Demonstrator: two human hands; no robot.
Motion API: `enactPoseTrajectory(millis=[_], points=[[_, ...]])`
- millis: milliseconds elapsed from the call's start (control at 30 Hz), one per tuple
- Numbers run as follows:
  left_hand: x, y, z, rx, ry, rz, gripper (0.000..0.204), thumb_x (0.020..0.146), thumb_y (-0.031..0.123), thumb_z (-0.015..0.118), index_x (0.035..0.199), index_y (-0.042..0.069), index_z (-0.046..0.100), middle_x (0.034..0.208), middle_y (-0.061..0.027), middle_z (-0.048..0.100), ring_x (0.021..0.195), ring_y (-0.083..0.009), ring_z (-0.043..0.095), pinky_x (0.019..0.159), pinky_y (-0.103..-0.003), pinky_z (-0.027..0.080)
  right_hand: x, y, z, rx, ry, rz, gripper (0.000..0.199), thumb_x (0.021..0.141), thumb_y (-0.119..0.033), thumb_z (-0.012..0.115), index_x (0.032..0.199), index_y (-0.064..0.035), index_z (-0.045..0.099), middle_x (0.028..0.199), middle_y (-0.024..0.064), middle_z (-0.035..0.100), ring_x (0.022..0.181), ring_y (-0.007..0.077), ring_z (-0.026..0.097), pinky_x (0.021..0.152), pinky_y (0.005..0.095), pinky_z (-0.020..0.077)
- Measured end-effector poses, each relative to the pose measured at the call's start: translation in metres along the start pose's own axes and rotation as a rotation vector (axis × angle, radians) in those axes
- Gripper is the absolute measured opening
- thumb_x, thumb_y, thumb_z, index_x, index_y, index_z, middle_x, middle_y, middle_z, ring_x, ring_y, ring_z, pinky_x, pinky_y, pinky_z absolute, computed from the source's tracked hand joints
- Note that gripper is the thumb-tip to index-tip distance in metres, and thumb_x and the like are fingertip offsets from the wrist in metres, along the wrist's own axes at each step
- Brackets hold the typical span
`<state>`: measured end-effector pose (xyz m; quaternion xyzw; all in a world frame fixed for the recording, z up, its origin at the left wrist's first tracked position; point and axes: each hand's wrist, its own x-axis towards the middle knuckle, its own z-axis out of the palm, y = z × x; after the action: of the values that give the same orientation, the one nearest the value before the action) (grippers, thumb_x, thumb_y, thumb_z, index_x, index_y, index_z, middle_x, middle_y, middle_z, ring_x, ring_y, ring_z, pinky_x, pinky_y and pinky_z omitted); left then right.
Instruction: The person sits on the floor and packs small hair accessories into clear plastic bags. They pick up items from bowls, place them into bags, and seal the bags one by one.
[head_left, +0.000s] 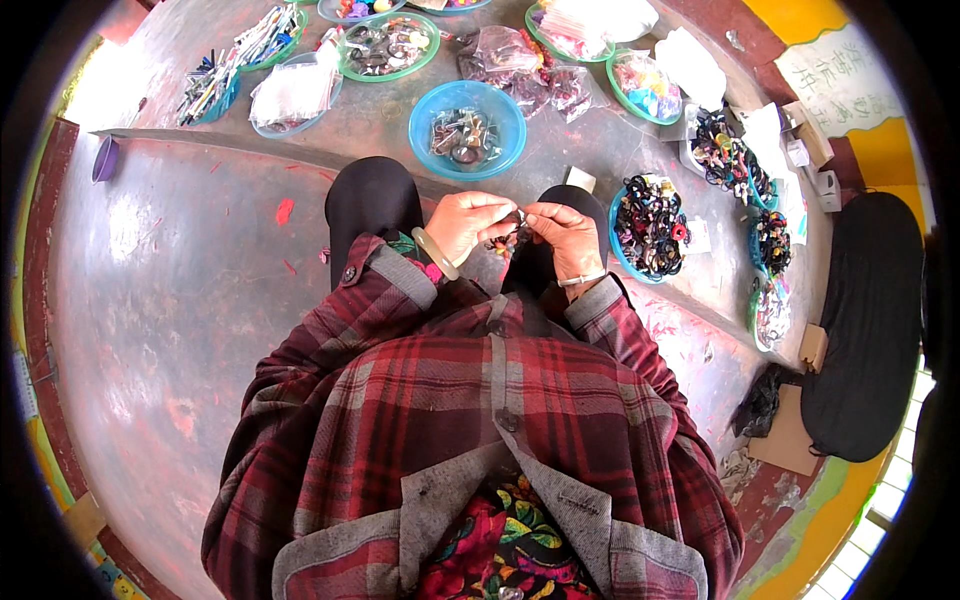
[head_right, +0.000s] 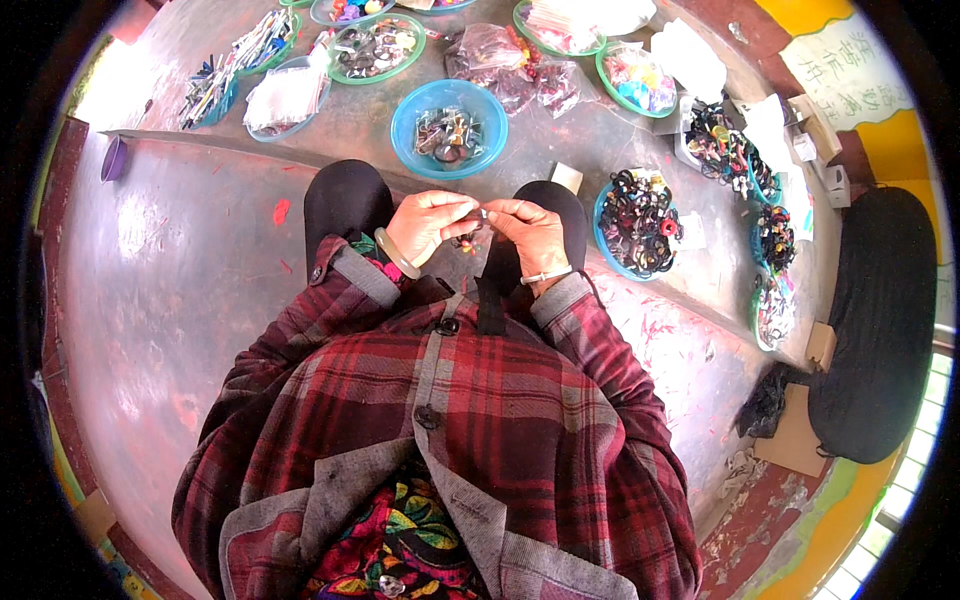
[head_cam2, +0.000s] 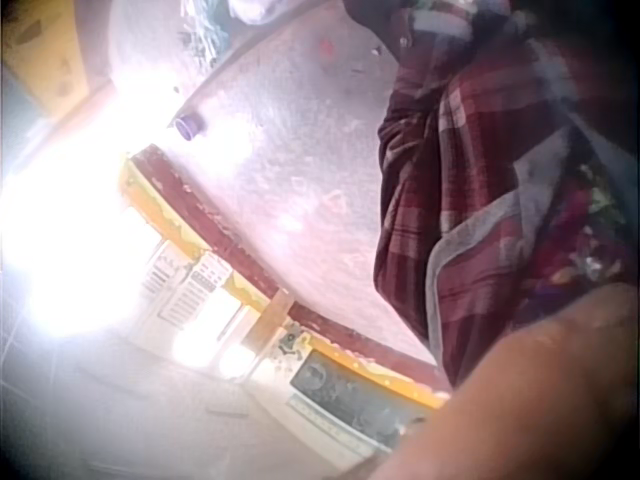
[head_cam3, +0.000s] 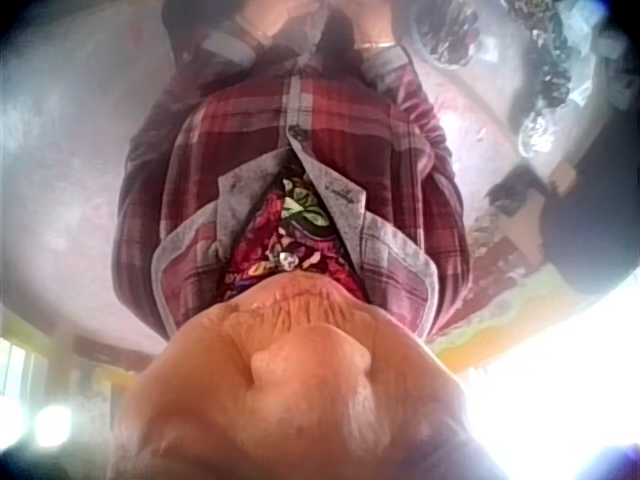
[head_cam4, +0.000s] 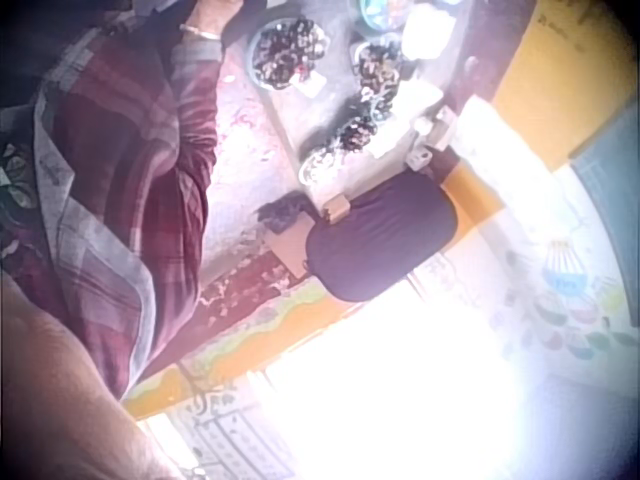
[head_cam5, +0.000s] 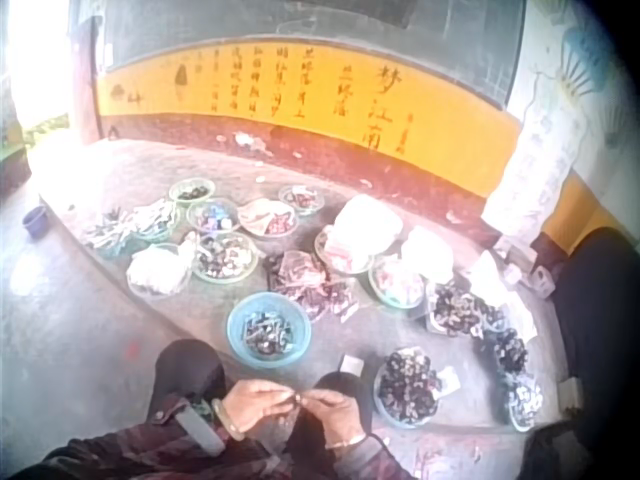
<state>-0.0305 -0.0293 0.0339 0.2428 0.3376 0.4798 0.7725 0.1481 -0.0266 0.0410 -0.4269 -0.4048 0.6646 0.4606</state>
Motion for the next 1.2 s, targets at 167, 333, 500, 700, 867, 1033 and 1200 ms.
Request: enactPoseTrajectory(millis=[167, 333, 500, 700, 867, 1033, 1200], points=[[-0.001, 0.001, 0.001, -0.027, -0.010, -0.008, 0.019, 0.086, 0.005, 0.051, 0.101, -0.006, 0.055, 0.097, -0.0127, 0.058, 0.087, -0.0193, 0.060, 0.079, -0.030, 0.052, -0.002, -0.001, 0.001, 0.027, 0.018, 0.008, 0.016, 0.076, 0.005, 0.060, 0.091, 0.0008, 0.065, 0.081, 0.0043, 0.064, 0.068, 0.0080, 0.055, 0.063, 0.0193, 0.0440], [-0.001, 0.002, -0.001, -0.036, -0.040, -0.011, 0.020, 0.087, 0.005, 0.049, 0.104, -0.005, 0.053, 0.099, -0.0127, 0.057, 0.089, -0.0204, 0.059, 0.080, -0.031, 0.051, -0.002, 0.000, -0.001, 0.005, 0.017, 0.002, 0.017, 0.077, 0.005, 0.057, 0.090, -0.0006, 0.066, 0.079, 0.0037, 0.064, 0.068, 0.0082, 0.055, 0.063, 0.0197, 0.0438], [-0.001, 0.002, -0.002, -0.059, -0.070, -0.009, 0.021, 0.088, 0.004, 0.047, 0.106, -0.006, 0.051, 0.102, -0.0133, 0.056, 0.092, -0.0216, 0.058, 0.084, -0.033, 0.049, -0.003, 0.000, -0.001, 0.020, -0.023, -0.049, 0.015, 0.078, 0.005, 0.055, 0.087, -0.0009, 0.066, 0.079, 0.0032, 0.063, 0.069, 0.0086, 0.056, 0.064, 0.0210, 0.0439], [0.002, -0.001, -0.008, -0.138, -0.104, -0.042, 0.023, 0.086, 0.001, 0.045, 0.107, -0.007, 0.050, 0.104, -0.0137, 0.055, 0.091, -0.0228, 0.058, 0.087, -0.034, 0.048, -0.002, 0.001, -0.003, -0.007, 0.007, -0.037, 0.016, 0.078, 0.007, 0.053, 0.083, -0.0005, 0.066, 0.078, 0.0033, 0.063, 0.071, 0.0098, 0.057, 0.067, 0.0214, 0.0442], [0.003, 0.002, -0.010, -0.222, -0.137, -0.088, 0.021, 0.086, 0.006, 0.049, 0.103, -0.006, 0.052, 0.100, -0.0126, 0.057, 0.090, -0.0213, 0.058, 0.087, -0.033, 0.047, -0.001, 0.002, -0.004, -0.048, -0.020, -0.081, 0.017, 0.077, 0.009, 0.053, 0.082, 0.0000, 0.066, 0.079, 0.0040, 0.062, 0.073, 0.0110, 0.057, 0.069, 0.0220, 0.0445], [0.003, 0.000, -0.005, -0.143, -0.020, -0.119, 0.020, 0.085, 0.010, 0.055, 0.097, -0.006, 0.055, 0.097, -0.0112, 0.058, 0.090, -0.0191, 0.058, 0.086, -0.031, 0.048, -0.001, 0.003, -0.004, -0.133, -0.063, -0.131, 0.019, 0.075, 0.011, 0.052, 0.082, 0.0002, 0.066, 0.082, 0.0057, 0.061, 0.078, 0.0130, 0.057, 0.071, 0.0232, 0.0444], [0.001, 0.000, -0.003, -0.067, -0.021, -0.092, 0.016, 0.084, 0.007, 0.055, 0.094, -0.006, 0.057, 0.095, -0.0113, 0.059, 0.089, -0.0193, 0.059, 0.084, -0.030, 0.049, -0.001, 0.003, -0.004, -0.128, -0.067, -0.121, 0.021, 0.075, 0.012, 0.051, 0.081, -0.0003, 0.067, 0.084, 0.0060, 0.061, 0.079, 0.0139, 0.057, 0.073, 0.0236, 0.0444]])
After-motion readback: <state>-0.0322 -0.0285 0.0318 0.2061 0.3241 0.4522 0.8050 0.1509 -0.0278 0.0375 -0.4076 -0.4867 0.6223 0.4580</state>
